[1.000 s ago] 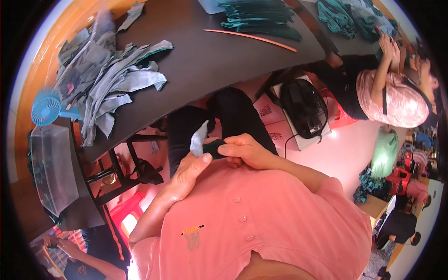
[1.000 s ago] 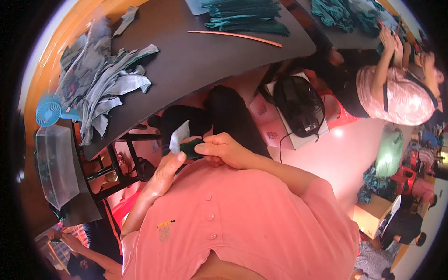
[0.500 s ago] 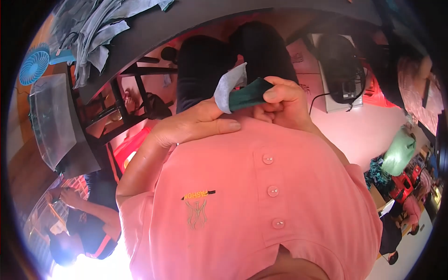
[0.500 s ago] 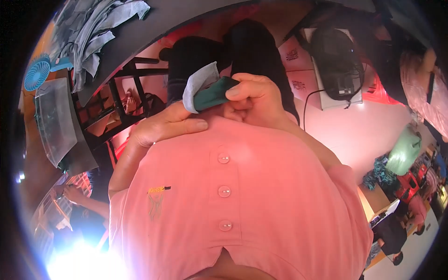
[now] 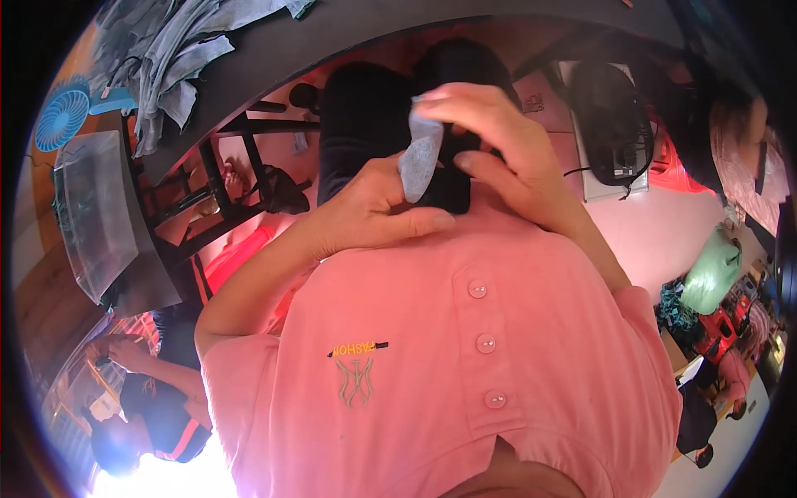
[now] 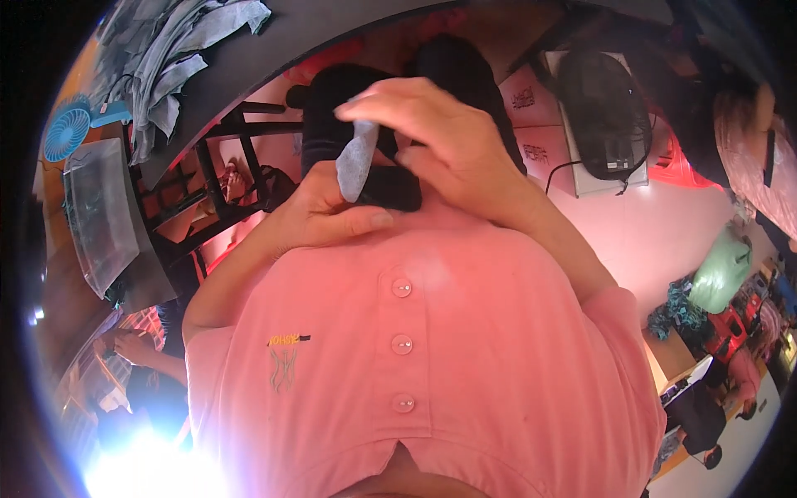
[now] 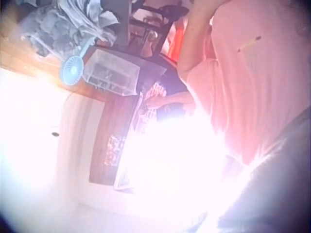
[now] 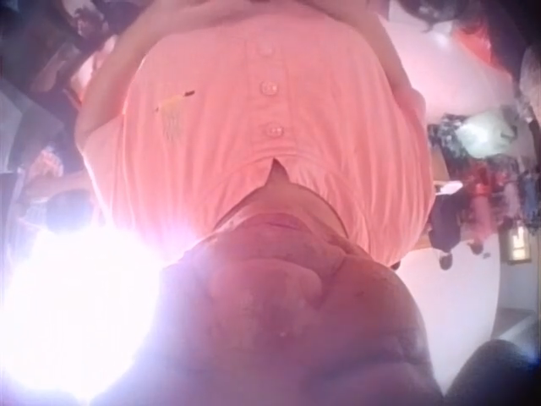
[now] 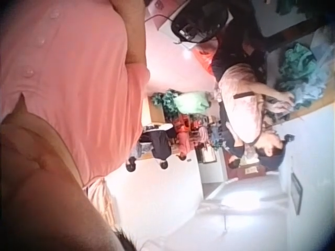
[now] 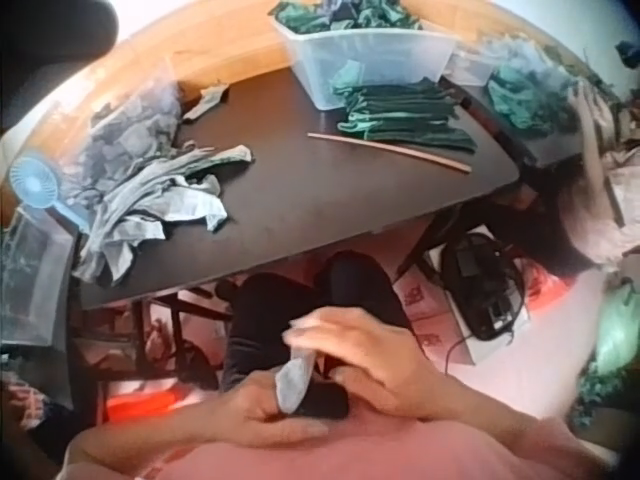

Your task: Using a thin stick to turn small fabric pieces right-side out in a workshop.

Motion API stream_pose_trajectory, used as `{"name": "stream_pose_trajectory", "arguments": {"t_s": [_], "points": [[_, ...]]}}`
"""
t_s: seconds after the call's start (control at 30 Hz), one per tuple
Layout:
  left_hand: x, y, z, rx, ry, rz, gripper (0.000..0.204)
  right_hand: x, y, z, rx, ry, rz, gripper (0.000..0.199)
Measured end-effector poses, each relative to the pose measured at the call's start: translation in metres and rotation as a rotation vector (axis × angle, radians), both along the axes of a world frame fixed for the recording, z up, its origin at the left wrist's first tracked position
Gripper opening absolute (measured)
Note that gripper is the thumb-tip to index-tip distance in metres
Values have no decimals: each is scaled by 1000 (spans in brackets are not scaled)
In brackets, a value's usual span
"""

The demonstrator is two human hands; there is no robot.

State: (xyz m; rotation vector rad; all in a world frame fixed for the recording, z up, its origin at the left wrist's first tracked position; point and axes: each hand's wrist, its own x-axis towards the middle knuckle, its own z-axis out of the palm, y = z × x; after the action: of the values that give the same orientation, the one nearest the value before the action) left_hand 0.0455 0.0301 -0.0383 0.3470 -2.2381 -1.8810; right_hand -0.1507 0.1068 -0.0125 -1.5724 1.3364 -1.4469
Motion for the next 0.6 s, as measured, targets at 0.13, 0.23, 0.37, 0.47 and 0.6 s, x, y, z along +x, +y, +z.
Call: {"name": "stream_pose_trajectory", "arguments": {"t_s": [0.13,0.23,0.37,0.47,0.6], "points": [[-6,-5,15,255,-412,-101,34,-7,-6,-30,-26,85,292,25],[-9,3,10,-67,1,-49,28,-7,2,-33,-112,182,184,18],[1,1,11,-25,-151,-62,27,-7,11,-34,-100,159,150,15],[4,1,16,96,-153,20,25,-8,16,-36,-4,65,91,15],[15,3,13,707,-146,561,21,-17,19,-25,197,-8,-70,14]]}}
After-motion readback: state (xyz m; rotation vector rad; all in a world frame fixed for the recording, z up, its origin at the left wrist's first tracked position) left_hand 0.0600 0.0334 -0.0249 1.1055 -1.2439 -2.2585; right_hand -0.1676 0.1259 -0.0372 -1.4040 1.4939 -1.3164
